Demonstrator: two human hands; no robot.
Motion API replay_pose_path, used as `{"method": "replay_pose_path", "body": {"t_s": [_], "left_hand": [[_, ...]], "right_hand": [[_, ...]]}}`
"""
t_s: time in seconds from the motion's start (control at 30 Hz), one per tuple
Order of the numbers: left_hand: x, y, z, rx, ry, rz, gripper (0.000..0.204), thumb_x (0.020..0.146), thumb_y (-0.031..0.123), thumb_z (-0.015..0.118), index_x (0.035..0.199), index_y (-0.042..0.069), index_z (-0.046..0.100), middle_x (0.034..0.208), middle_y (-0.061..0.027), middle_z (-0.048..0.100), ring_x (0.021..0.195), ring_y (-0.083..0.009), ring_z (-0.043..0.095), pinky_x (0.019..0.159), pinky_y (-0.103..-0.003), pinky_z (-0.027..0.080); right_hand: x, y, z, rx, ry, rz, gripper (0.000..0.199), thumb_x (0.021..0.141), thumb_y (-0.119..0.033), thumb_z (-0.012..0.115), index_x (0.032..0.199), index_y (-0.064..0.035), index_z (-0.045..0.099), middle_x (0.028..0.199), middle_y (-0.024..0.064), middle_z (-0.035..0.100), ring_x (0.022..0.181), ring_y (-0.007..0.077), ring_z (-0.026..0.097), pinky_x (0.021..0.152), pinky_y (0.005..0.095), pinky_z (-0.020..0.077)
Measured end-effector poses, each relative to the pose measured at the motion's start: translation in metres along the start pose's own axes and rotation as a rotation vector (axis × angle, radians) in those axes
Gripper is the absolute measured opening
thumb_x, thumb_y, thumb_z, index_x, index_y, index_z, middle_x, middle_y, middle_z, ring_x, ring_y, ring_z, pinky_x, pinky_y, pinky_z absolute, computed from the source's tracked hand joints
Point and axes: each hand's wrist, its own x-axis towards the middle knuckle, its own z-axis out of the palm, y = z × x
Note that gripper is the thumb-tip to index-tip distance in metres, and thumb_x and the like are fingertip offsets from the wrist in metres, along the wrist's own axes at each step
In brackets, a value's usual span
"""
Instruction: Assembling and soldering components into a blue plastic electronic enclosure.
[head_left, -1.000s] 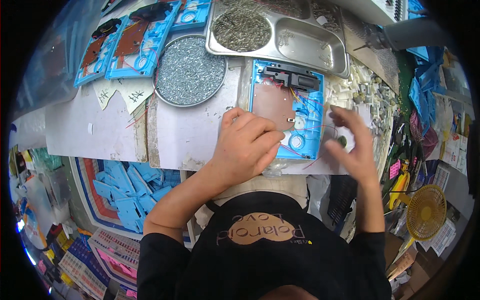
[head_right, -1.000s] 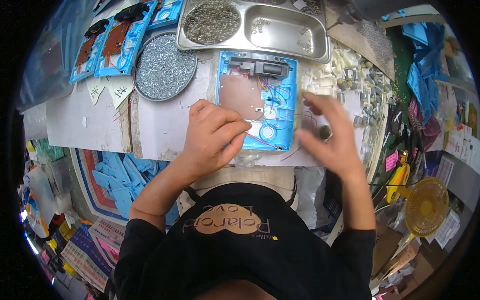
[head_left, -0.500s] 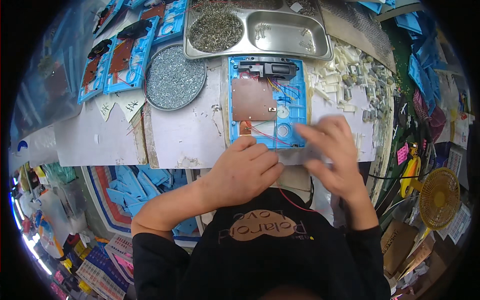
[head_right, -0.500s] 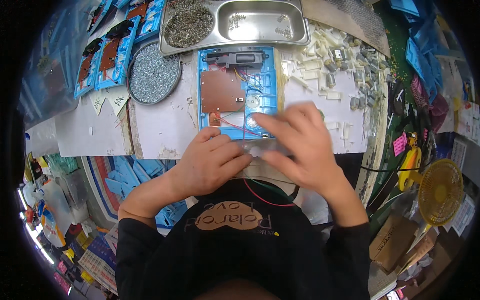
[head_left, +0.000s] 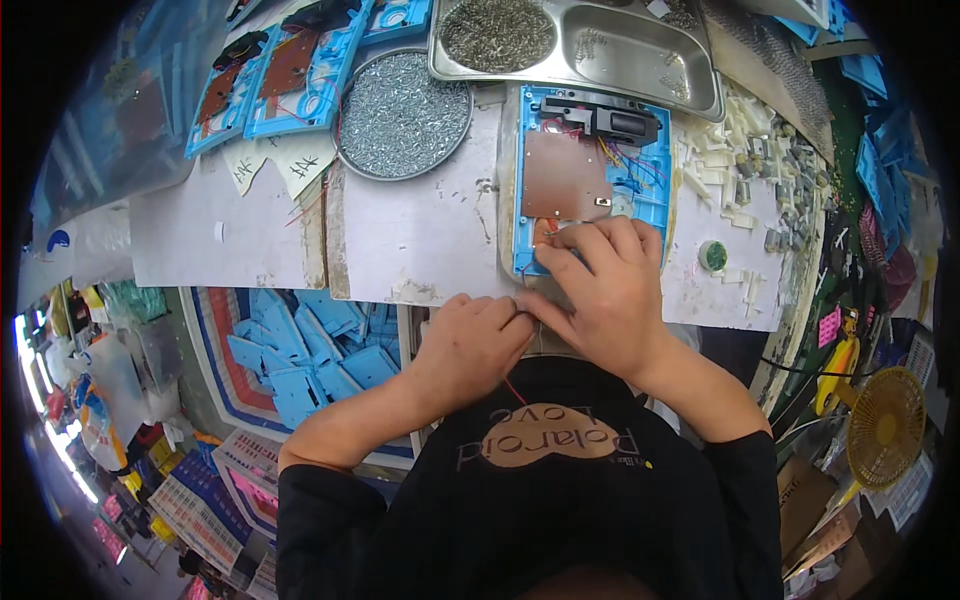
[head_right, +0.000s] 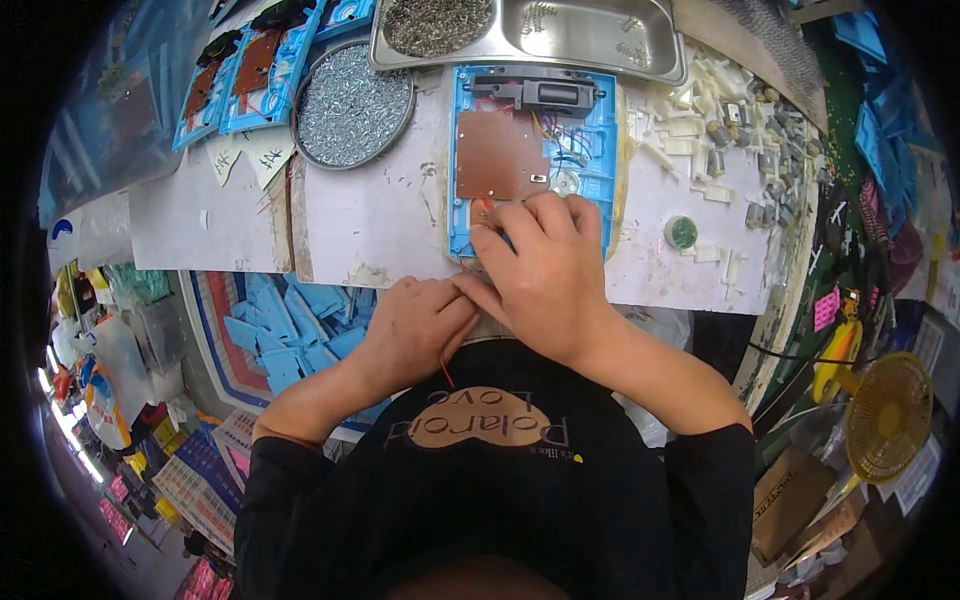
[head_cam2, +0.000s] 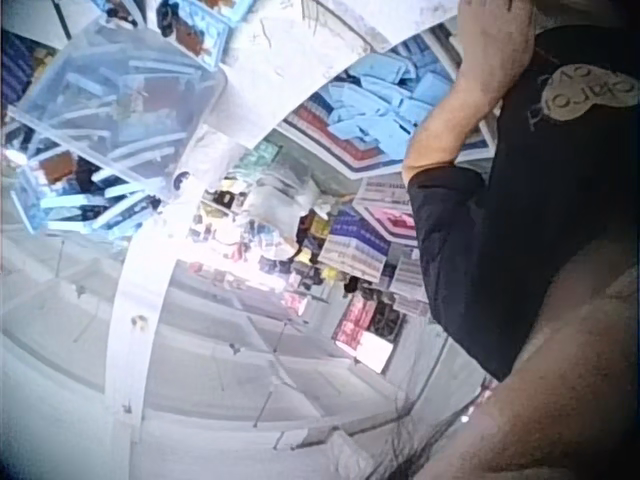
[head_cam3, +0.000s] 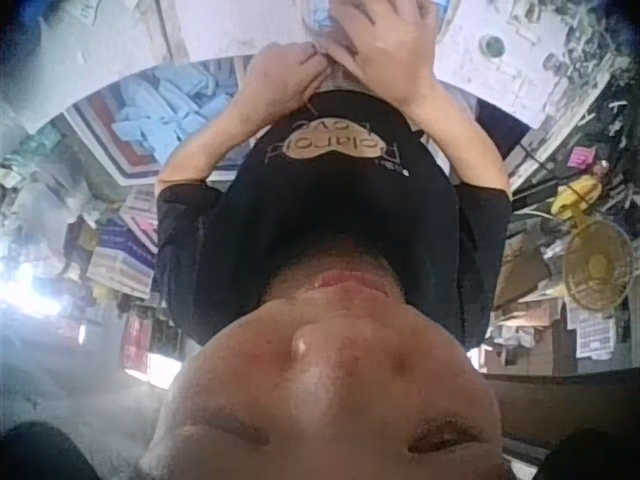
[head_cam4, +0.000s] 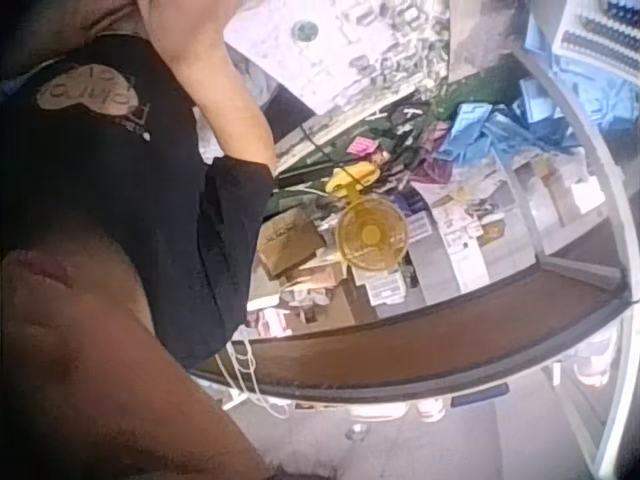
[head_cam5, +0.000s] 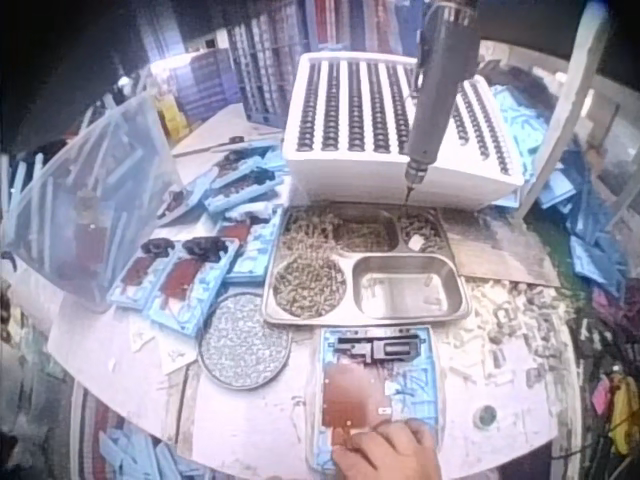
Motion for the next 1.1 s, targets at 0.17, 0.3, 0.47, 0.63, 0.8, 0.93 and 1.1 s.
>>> {"method": "replay_pose_path", "body": {"t_s": [0.17, 0.3, 0.47, 0.63, 0.8, 0.93, 1.1], "left_hand": [[0.023, -0.015, -0.048, -0.125, -0.108, 0.041, 0.024, 0.082, 0.015, 0.078, 0.103, 0.009, 0.069, 0.088, -0.0069, 0.062, 0.079, -0.0293, 0.065, 0.069, -0.04, 0.051], [0.039, -0.039, -0.022, -0.219, 0.22, 0.129, 0.026, 0.08, 0.011, 0.081, 0.104, 0.008, 0.071, 0.088, -0.008, 0.062, 0.075, -0.0277, 0.063, 0.065, -0.039, 0.051], [0.04, -0.049, -0.012, -0.259, 0.252, 0.148, 0.024, 0.079, 0.01, 0.082, 0.101, 0.008, 0.072, 0.084, -0.0068, 0.06, 0.072, -0.0261, 0.062, 0.061, -0.038, 0.05], [0.04, -0.047, -0.012, -0.267, 0.247, 0.13, 0.025, 0.078, 0.01, 0.082, 0.101, 0.009, 0.072, 0.084, -0.0063, 0.06, 0.072, -0.0255, 0.062, 0.061, -0.037, 0.05], [0.038, -0.05, -0.013, -0.25, 0.24, 0.145, 0.035, 0.074, 0.008, 0.087, 0.105, 0.009, 0.073, 0.085, -0.007, 0.061, 0.071, -0.0227, 0.062, 0.061, -0.033, 0.051], [0.039, -0.049, -0.019, -0.243, 0.21, 0.156, 0.028, 0.077, 0.01, 0.083, 0.102, 0.01, 0.072, 0.084, -0.0066, 0.06, 0.072, -0.0253, 0.062, 0.061, -0.036, 0.05], [0.043, -0.049, -0.03, -0.266, 0.145, 0.143, 0.021, 0.079, 0.011, 0.081, 0.099, 0.011, 0.073, 0.082, -0.0074, 0.058, 0.072, -0.0274, 0.062, 0.062, -0.038, 0.05]], "right_hand": [[-0.001, 0.0, 0.011, -0.102, 0.011, 0.046, 0.044, 0.071, -0.024, 0.083, 0.109, -0.007, 0.067, 0.102, 0.0045, 0.061, 0.102, 0.0261, 0.056, 0.089, 0.0448, 0.0389], [0.001, 0.017, -0.027, 0.051, -0.064, -0.031, 0.036, 0.074, -0.024, 0.081, 0.106, -0.012, 0.069, 0.102, 0.0044, 0.062, 0.101, 0.0272, 0.056, 0.088, 0.0442, 0.0412], [0.006, 0.075, -0.045, -0.099, 0.066, 0.006, 0.036, 0.082, -0.027, 0.079, 0.113, -0.0104, 0.075, 0.111, 0.0109, 0.066, 0.103, 0.0318, 0.055, 0.089, 0.0424, 0.0453], [0.013, 0.087, -0.038, -0.082, 0.027, -0.025, 0.035, 0.084, -0.029, 0.077, 0.115, -0.0122, 0.076, 0.109, 0.0105, 0.065, 0.101, 0.0322, 0.055, 0.088, 0.0423, 0.0462], [0.026, 0.092, -0.045, -0.093, -0.04, -0.048, 0.029, 0.083, -0.034, 0.078, 0.105, -0.0143, 0.079, 0.098, 0.0043, 0.063, 0.096, 0.0279, 0.056, 0.082, 0.0415, 0.0448], [0.03, 0.092, -0.052, -0.217, -0.117, -0.104, 0.028, 0.085, -0.037, 0.076, 0.103, -0.0162, 0.079, 0.097, 0.0035, 0.062, 0.096, 0.027, 0.055, 0.085, 0.0413, 0.0416], [0.025, 0.1, -0.062, -0.027, -0.183, -0.072, 0.031, 0.09, -0.034, 0.072, 0.113, -0.0144, 0.078, 0.099, 0.0074, 0.062, 0.097, 0.0288, 0.054, 0.089, 0.0425, 0.0418]]}}
